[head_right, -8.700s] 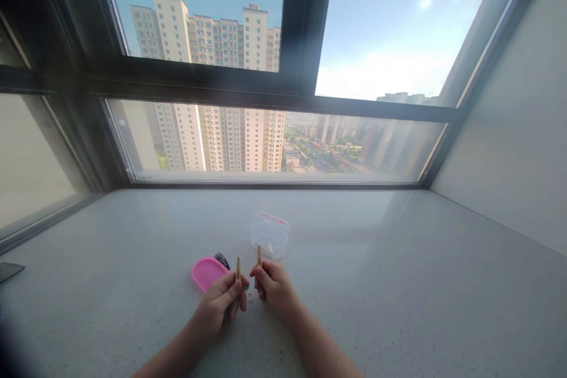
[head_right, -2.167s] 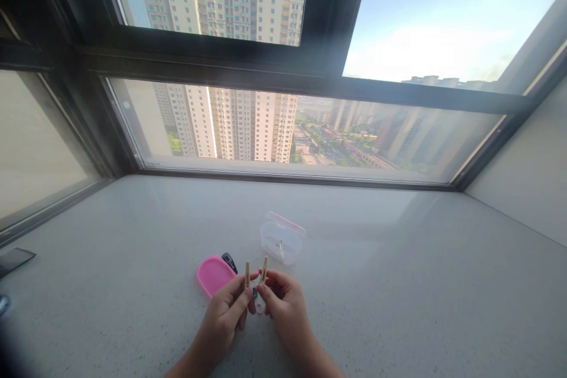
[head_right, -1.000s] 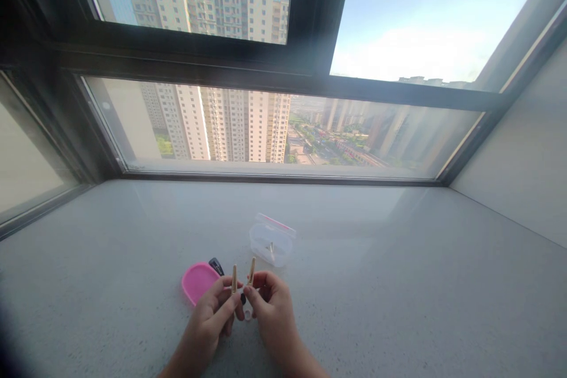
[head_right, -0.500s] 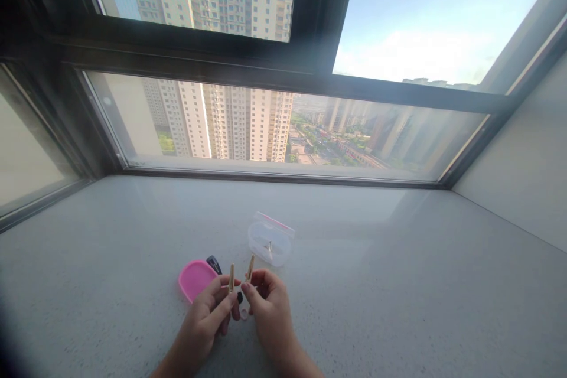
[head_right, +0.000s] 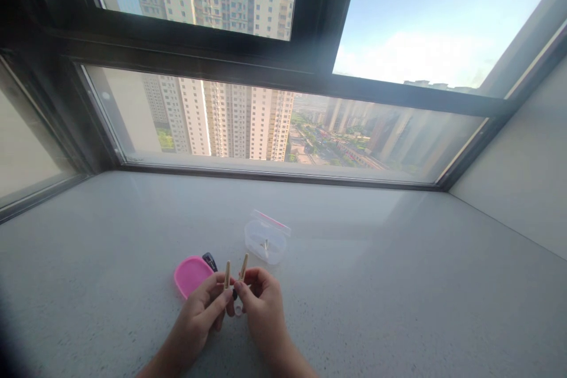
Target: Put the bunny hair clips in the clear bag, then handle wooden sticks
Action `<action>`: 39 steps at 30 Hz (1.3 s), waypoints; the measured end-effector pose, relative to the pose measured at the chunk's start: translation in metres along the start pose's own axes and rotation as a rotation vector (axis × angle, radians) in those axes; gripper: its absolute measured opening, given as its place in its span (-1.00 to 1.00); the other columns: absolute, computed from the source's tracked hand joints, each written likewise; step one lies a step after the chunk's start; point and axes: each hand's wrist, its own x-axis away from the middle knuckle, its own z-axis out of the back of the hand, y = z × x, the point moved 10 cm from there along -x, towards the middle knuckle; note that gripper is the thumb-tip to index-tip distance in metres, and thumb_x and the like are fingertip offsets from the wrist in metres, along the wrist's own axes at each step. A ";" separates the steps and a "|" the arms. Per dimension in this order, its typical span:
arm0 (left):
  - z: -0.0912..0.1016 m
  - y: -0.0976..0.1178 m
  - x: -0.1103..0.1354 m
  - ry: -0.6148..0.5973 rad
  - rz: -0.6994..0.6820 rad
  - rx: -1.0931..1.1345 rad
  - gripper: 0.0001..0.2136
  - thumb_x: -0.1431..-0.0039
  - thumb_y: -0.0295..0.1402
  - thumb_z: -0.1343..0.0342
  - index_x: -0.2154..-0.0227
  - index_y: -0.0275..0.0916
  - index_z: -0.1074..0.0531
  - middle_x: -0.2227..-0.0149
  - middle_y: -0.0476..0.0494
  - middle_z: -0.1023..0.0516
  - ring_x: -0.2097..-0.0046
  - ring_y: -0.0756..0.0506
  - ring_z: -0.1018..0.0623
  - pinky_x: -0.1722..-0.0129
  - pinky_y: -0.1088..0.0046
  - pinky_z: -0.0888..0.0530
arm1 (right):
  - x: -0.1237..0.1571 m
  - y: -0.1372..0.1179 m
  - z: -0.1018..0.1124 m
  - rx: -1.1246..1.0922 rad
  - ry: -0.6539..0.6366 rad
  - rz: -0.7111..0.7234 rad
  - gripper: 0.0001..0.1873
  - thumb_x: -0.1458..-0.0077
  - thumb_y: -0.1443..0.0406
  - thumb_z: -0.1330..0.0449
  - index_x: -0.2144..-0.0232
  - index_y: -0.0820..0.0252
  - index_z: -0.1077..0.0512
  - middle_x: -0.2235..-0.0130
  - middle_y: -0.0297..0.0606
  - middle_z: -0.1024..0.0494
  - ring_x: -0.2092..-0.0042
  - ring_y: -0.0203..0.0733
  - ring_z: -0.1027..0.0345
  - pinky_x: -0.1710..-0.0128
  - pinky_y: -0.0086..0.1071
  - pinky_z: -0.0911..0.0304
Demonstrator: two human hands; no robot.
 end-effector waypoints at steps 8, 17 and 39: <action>0.002 -0.002 0.000 0.017 -0.013 0.030 -0.72 -0.13 -0.18 -0.07 0.23 -0.30 -0.36 0.56 0.02 -0.42 0.62 0.08 -0.27 0.65 0.61 -0.18 | 0.001 -0.003 0.001 -0.003 0.022 0.004 -0.71 0.06 0.14 -0.27 0.44 0.28 -0.41 0.54 -0.37 -0.40 0.60 -0.37 -0.17 0.66 -0.52 -0.10; 0.008 0.000 0.003 0.083 0.017 0.055 -0.69 -0.05 -0.13 -0.12 0.27 -0.29 -0.37 0.57 0.01 -0.43 0.63 0.06 -0.28 0.65 0.59 -0.18 | 0.002 -0.002 0.006 -0.045 0.064 0.001 -0.74 0.06 0.18 -0.26 0.50 0.20 -0.28 0.59 -0.48 -0.25 0.62 -0.40 -0.06 0.69 -0.54 -0.06; 0.009 -0.001 0.000 0.074 0.023 0.068 -0.68 -0.05 -0.10 -0.11 0.33 -0.30 -0.40 0.59 0.02 -0.42 0.69 0.13 -0.21 0.71 0.64 -0.10 | 0.004 0.002 0.000 -0.089 0.035 -0.026 -0.73 0.08 0.17 -0.27 0.49 0.22 -0.30 0.52 -0.34 -0.46 0.61 -0.37 -0.21 0.70 -0.55 -0.14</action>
